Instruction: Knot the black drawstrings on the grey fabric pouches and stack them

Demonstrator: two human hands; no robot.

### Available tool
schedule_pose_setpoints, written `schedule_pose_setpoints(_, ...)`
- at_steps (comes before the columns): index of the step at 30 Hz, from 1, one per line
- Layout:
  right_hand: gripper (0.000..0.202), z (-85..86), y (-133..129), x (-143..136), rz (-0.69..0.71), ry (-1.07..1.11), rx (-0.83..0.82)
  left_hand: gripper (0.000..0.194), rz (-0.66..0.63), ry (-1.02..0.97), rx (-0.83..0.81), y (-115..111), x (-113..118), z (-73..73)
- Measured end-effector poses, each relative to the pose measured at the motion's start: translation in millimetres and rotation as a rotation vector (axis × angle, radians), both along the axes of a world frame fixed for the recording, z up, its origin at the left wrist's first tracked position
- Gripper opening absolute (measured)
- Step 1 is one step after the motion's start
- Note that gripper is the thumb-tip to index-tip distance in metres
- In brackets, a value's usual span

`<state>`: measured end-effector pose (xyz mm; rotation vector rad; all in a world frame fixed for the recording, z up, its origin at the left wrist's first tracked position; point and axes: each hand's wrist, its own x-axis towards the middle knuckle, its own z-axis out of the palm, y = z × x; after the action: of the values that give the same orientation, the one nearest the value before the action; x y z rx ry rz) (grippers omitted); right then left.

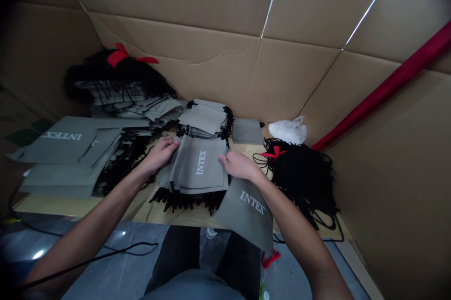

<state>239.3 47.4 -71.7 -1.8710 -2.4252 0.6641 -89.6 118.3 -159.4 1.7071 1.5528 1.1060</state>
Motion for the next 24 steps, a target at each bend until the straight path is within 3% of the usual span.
schedule_pose_setpoints(7, 0.050, -5.9, -3.5, -4.7, -0.052, 0.050, 0.008, 0.040, -0.007, 0.024, 0.032, 23.5, 3.5, 4.1)
schedule_pose_setpoints(15, 0.070, -28.0, 19.0, 21.3, -0.272, 0.269, 0.087, 0.044, -0.053, -0.155, 0.051, 13.9, 4.1, 2.0)
schedule_pose_setpoints(20, 0.074, -48.9, 37.1, 22.8, -0.173, 0.475, 0.096, 0.044, -0.128, -0.206, 0.111, 14.8, 9.8, 6.5)
schedule_pose_setpoints(24, 0.077, -55.5, 42.3, 9.3, -0.099, 0.552, 0.107, 0.044, -0.177, -0.198, 0.146, 15.1, 18.0, 8.3)
